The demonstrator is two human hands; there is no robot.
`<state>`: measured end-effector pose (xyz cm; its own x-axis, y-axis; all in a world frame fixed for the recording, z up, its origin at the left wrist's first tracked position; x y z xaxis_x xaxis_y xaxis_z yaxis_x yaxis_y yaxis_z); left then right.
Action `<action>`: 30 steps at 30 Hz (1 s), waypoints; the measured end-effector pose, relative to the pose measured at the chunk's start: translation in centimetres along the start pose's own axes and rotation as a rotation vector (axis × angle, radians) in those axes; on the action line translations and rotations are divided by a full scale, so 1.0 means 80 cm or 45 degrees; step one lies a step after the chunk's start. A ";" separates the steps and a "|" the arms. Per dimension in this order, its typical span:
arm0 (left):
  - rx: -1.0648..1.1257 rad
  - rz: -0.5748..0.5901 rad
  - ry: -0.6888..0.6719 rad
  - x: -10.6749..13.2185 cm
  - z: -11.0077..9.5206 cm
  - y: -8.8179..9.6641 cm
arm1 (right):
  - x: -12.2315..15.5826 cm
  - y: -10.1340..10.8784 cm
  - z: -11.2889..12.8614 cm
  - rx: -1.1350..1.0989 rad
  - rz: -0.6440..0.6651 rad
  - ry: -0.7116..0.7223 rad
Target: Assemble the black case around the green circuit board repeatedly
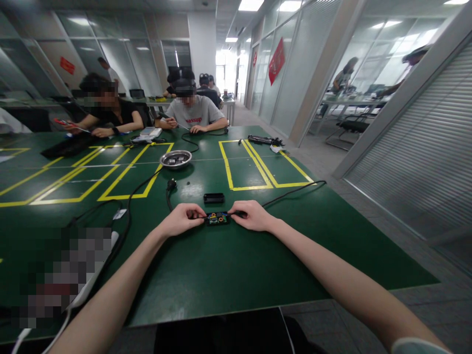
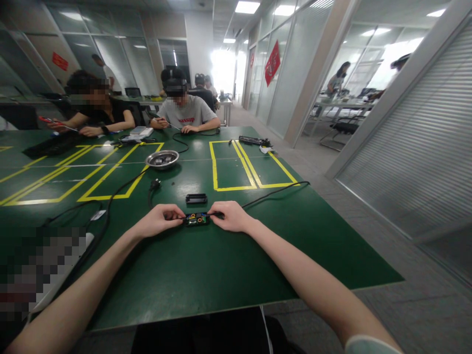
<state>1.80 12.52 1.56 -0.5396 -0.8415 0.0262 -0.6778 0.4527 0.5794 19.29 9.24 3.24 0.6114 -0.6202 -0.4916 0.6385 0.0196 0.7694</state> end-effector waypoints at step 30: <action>-0.548 -0.417 -0.256 0.000 -0.021 0.018 | -0.009 -0.010 0.002 0.304 0.036 -0.110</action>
<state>1.65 12.67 3.74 -0.4489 -0.8258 -0.3414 -0.5841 -0.0180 0.8115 18.27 9.52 3.04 0.5787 -0.6867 -0.4399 0.4870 -0.1417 0.8618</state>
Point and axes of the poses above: each hand's wrist, its own x-axis away from the middle knuckle, its own y-axis out of the back of the hand, z = x × y, the point moved 10 cm from there along -x, towards the middle knuckle, and after that the axes turned 3 degrees about y, right-handed, at the moved point
